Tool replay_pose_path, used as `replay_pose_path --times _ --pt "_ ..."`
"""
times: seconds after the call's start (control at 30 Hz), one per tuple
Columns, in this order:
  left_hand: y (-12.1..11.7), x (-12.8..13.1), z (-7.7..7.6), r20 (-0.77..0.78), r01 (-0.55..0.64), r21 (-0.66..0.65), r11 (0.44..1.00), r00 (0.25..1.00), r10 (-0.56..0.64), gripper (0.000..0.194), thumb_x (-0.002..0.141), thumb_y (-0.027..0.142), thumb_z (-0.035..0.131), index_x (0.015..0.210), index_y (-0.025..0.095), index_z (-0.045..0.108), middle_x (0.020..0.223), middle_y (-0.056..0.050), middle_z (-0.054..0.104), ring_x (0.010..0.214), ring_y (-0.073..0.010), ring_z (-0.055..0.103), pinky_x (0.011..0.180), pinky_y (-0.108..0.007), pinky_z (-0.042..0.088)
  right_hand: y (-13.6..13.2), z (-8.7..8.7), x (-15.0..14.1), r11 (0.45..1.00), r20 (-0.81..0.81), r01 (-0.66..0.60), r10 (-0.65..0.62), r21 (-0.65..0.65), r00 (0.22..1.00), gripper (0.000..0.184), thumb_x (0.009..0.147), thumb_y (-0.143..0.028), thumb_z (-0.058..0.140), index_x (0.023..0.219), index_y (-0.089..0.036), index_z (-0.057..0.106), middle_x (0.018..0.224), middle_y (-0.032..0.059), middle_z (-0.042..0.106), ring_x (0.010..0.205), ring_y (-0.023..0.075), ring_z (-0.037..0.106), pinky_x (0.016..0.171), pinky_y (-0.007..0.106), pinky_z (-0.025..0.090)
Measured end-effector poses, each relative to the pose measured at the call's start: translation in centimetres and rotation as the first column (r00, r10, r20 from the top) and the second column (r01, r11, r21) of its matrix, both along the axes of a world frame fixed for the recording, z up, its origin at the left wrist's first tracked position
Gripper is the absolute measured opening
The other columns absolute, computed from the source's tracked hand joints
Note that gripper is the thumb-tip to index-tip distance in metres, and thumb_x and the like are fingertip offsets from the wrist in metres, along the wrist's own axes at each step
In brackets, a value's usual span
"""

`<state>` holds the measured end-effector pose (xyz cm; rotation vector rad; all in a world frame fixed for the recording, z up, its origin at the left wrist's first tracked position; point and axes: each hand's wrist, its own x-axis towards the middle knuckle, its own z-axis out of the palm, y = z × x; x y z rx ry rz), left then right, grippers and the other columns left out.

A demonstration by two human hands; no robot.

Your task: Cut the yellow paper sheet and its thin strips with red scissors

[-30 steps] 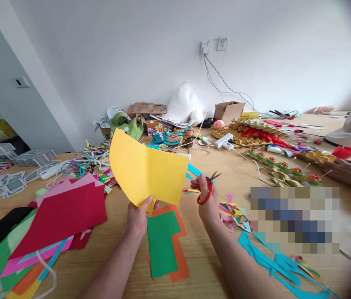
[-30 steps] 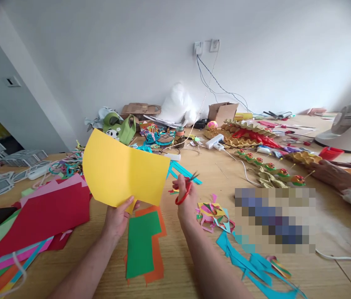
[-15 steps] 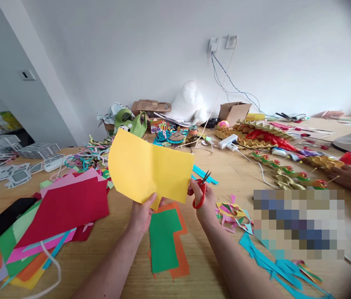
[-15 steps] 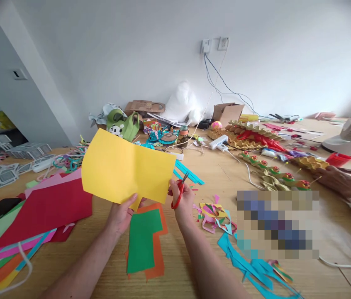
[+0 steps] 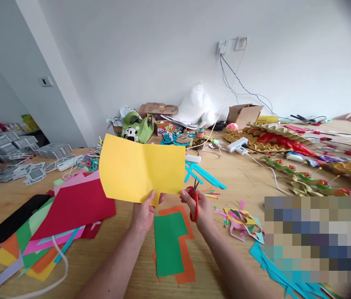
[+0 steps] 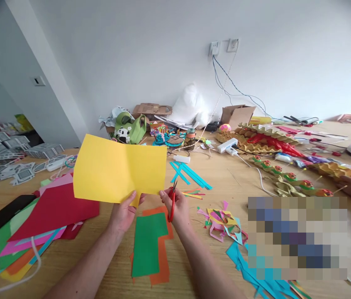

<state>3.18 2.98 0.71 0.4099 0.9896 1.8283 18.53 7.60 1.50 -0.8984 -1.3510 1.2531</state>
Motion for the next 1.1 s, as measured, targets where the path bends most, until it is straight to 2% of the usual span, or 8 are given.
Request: replay_pose_path --times 0.07,0.3,0.53,0.7,0.87,1.1 --pt "-0.1 0.3 0.0 -0.003 0.019 0.001 1.000 1.000 -0.019 0.041 0.065 0.024 0.075 0.104 0.017 0.063 0.096 -0.007 0.071 0.082 -0.0219 0.069 0.072 -0.032 0.055 0.0 -0.1 0.0 1.000 -0.029 -0.004 0.004 0.012 1.000 0.031 0.069 -0.046 0.069 0.069 -0.018 0.056 0.065 0.0018 0.058 0.064 0.0176 0.055 0.061 0.027 0.044" --pt "-0.4 0.9 0.5 0.004 0.107 -0.020 0.994 0.994 -0.107 0.032 0.065 0.024 0.074 0.093 0.012 0.066 0.091 -0.011 0.072 0.091 -0.0275 0.067 0.077 -0.036 0.054 0.2 -0.3 0.2 0.999 -0.098 0.045 -0.044 0.010 0.994 0.024 0.071 -0.038 0.068 0.069 -0.019 0.053 0.066 -0.0004 0.055 0.061 0.0153 0.053 0.061 0.027 0.043" --pt "-0.6 0.8 0.6 -0.018 0.207 0.020 0.978 0.978 -0.207 0.045 0.064 0.019 0.074 0.107 0.013 0.064 0.103 -0.013 0.070 0.098 -0.0299 0.064 0.083 -0.040 0.051 0.2 -0.1 0.7 0.992 -0.076 0.117 -0.114 0.038 0.991 0.021 0.074 -0.037 0.064 0.071 -0.019 0.053 0.067 0.0015 0.056 0.064 0.0165 0.054 0.062 0.028 0.044" --pt "-0.9 1.0 0.8 -0.044 0.310 0.015 0.950 0.950 -0.310 0.041 0.069 0.021 0.069 0.109 0.012 0.064 0.099 -0.014 0.071 0.099 -0.0296 0.064 0.086 -0.041 0.049 0.5 -0.2 0.7 0.983 -0.099 0.172 -0.166 0.061 0.981 0.021 0.074 -0.036 0.064 0.070 -0.018 0.054 0.068 0.0010 0.055 0.064 0.0156 0.053 0.062 0.028 0.044" --pt "-1.0 1.0 1.2 -0.024 0.317 0.012 0.948 0.948 -0.317 0.036 0.070 0.021 0.068 0.104 0.010 0.067 0.100 -0.015 0.070 0.099 -0.0300 0.063 0.086 -0.040 0.048 0.6 -0.4 0.7 0.981 -0.141 0.178 -0.166 0.072 0.976 0.019 0.074 -0.034 0.066 0.072 -0.018 0.055 0.070 0.0006 0.055 0.063 0.0145 0.053 0.062 0.028 0.043" --pt "-0.8 0.8 0.7 0.031 0.312 0.017 0.950 0.949 -0.313 0.033 0.072 0.023 0.067 0.101 0.007 0.067 0.100 -0.016 0.070 0.095 -0.0303 0.065 0.085 -0.042 0.049 0.4 -0.5 0.7 0.975 -0.109 0.211 -0.203 0.067 0.973 0.020 0.074 -0.034 0.067 0.075 -0.017 0.057 0.068 0.0001 0.056 0.063 0.0151 0.055 0.062 0.028 0.043"
